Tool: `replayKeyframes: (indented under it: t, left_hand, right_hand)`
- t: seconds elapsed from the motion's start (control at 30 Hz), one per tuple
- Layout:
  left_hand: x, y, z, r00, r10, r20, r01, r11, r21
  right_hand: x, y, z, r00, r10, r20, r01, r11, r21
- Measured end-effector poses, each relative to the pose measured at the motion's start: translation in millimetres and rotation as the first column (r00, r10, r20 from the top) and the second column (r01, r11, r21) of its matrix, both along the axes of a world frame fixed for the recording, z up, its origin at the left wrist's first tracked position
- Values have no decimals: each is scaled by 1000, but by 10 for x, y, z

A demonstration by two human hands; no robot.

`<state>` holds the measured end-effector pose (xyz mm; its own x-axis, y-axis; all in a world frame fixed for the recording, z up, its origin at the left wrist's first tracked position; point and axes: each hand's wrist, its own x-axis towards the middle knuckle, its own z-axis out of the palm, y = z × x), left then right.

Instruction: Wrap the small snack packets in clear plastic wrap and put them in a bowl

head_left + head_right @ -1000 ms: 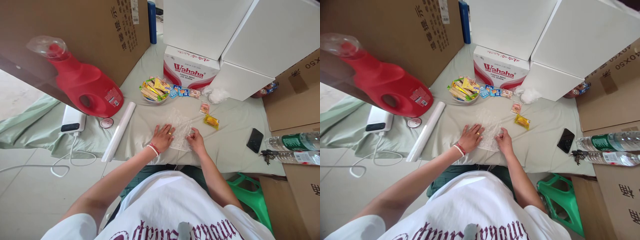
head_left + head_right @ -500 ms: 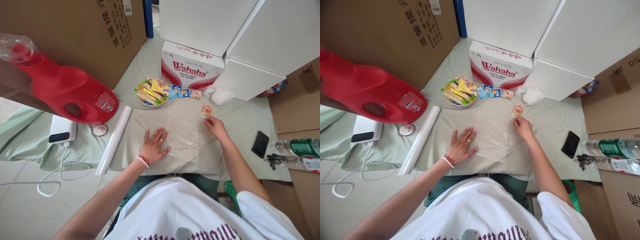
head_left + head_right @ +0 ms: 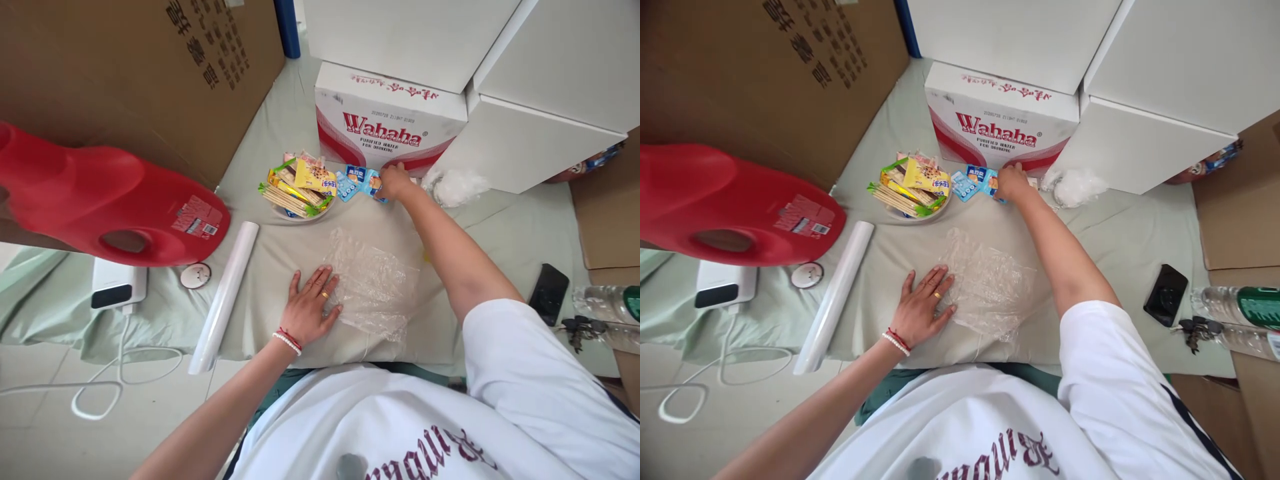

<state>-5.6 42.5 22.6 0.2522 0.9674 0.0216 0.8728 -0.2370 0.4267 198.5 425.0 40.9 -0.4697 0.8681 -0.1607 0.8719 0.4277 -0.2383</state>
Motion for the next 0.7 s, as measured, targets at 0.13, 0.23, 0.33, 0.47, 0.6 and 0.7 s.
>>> replayKeyframes:
  t: [0.13, 0.23, 0.33, 0.47, 0.6, 0.7]
  left_hand:
    - [2, -1, 17, 999, 0, -42, 1, 1000, 8]
    - [9, 1, 28, 998, 1, -68, 0, 1000, 16]
    - [16, 2, 34, 996, 7, -84, -5, 1000, 21]
    - [21, 2, 35, 996, 3, -85, -1, 1000, 24]
    - [17, 1, 34, 997, 6, -71, -4, 1000, 21]
    - [16, 0, 36, 998, 8, -57, -7, 1000, 14]
  right_hand:
    - [-101, -104, 110, 978, -62, -198, 48, 996, -73]
    - [-444, -276, 163, 956, -98, -278, 60, 988, -140]
    - [-818, -460, 160, 971, -173, -163, 149, 978, -147]
    - [-1022, -676, 114, 934, -322, -156, 308, 945, -108]
    - [-928, -752, 110, 920, -357, -162, 321, 924, -208]
    - [-829, -686, 143, 890, -396, -225, 350, 911, -218]
